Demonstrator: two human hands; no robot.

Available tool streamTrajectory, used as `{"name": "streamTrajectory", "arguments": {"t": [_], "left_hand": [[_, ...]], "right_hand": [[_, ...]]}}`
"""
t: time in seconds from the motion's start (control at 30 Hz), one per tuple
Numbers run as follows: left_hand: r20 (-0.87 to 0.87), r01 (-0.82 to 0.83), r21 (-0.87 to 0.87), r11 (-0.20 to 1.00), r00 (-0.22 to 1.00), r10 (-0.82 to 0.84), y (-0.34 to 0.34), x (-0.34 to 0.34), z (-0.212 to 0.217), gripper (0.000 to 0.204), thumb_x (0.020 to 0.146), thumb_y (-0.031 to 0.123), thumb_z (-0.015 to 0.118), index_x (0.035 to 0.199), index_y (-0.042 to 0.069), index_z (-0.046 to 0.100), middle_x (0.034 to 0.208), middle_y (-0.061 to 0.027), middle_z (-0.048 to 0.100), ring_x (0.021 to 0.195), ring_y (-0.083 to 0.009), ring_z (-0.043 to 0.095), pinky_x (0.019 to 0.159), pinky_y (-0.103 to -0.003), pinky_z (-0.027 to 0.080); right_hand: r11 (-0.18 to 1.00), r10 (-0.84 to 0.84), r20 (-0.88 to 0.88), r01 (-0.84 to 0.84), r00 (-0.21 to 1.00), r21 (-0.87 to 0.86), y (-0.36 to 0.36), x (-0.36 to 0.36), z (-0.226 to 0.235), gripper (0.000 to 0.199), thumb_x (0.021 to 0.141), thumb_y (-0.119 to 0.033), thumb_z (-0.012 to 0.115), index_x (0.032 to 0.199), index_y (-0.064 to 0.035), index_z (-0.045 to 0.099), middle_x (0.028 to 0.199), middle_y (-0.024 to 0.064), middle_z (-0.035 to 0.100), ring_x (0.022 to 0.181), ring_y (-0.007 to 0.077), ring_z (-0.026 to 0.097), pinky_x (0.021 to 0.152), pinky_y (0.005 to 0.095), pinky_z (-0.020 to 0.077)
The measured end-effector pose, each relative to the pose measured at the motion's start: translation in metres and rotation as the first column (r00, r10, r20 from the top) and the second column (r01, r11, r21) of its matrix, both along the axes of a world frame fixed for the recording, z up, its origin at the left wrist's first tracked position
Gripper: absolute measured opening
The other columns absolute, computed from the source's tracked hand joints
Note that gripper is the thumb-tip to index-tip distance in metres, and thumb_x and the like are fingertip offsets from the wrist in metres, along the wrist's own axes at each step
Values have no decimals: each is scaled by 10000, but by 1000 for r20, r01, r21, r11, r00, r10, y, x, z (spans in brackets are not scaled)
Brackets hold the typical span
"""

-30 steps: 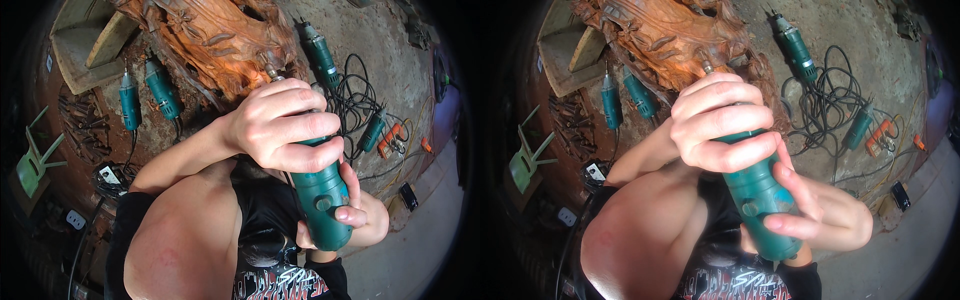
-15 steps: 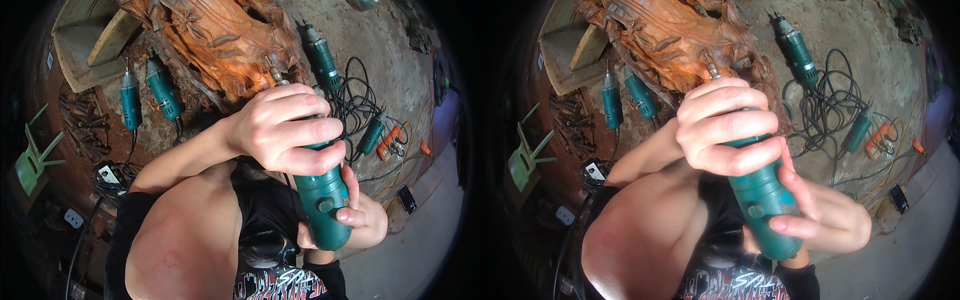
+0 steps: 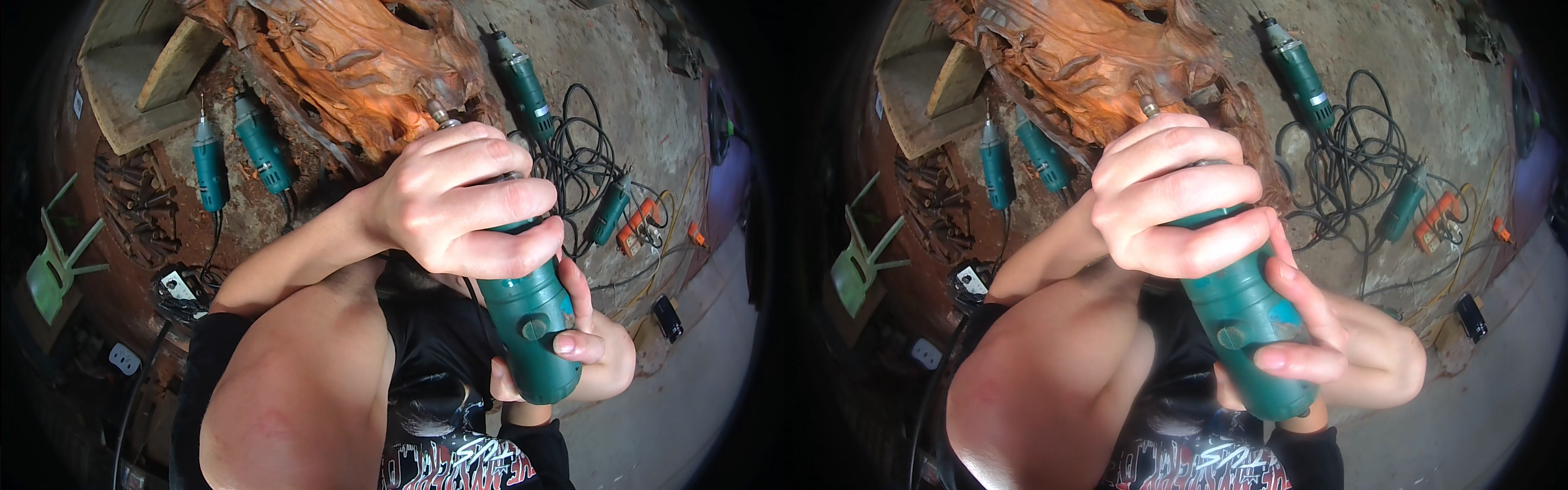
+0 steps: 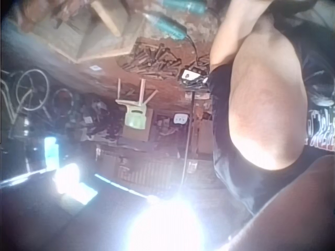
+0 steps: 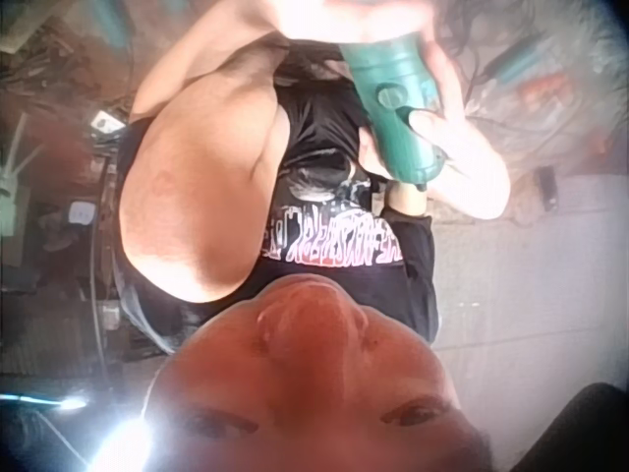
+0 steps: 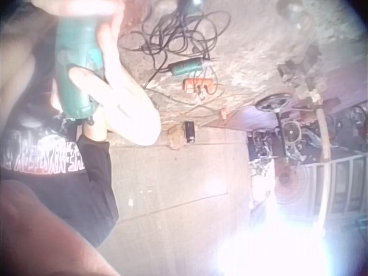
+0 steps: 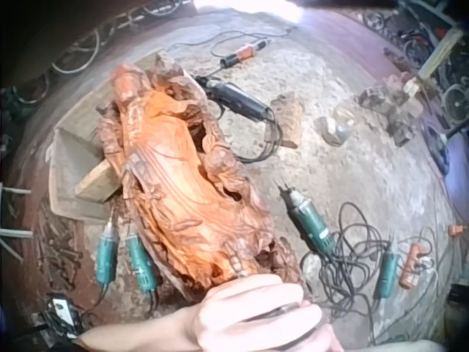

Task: The person uses a green rotary tool to carve details into a large piece of wood. They adjust the tool and continue carving different sections of the wood sculpture.

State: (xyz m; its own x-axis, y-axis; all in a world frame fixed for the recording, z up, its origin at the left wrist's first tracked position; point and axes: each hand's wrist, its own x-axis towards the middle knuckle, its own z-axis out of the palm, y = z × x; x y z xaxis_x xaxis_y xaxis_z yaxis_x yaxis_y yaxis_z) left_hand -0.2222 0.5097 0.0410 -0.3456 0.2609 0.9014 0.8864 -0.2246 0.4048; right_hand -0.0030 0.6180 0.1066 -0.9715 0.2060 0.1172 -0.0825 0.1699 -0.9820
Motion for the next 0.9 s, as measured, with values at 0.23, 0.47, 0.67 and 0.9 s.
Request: {"name": "streamTrajectory", "arguments": {"t": [0.23,0.47,0.67,0.9], "left_hand": [[-4,13,26,1000,1000,-12,1,-1,-1,262,695,121,824,939,105,730,796,-63,672,616,-221,631,494,-306,487],[-5,19,17,1000,1000,-19,1,-1,-1,280,697,122,826,959,105,729,793,-59,669,617,-218,634,495,-306,488],[-20,30,-11,999,999,-31,0,-1,1,259,724,152,823,958,111,722,846,-49,677,666,-211,649,519,-316,518],[-10,27,-168,985,1000,-29,5,22,19,226,753,168,777,948,102,685,884,-35,661,725,-185,633,583,-307,555]], "right_hand": [[999,-5,47,7,999,-53,0,5,0,1027,702,-281,866,1541,-62,315,1497,244,481,1342,390,528,1161,466,389],[991,-7,112,22,994,-134,3,7,3,1050,703,-289,866,1558,-28,315,1479,235,508,1322,372,552,1149,455,409],[897,60,344,101,937,-430,13,3,21,1071,703,-297,865,1572,1,315,1464,228,532,1305,357,574,1139,445,425],[951,-253,671,307,697,39,59,10,46,833,884,-359,787,1520,31,416,1364,225,623,1199,321,651,1051,431,512]]}}
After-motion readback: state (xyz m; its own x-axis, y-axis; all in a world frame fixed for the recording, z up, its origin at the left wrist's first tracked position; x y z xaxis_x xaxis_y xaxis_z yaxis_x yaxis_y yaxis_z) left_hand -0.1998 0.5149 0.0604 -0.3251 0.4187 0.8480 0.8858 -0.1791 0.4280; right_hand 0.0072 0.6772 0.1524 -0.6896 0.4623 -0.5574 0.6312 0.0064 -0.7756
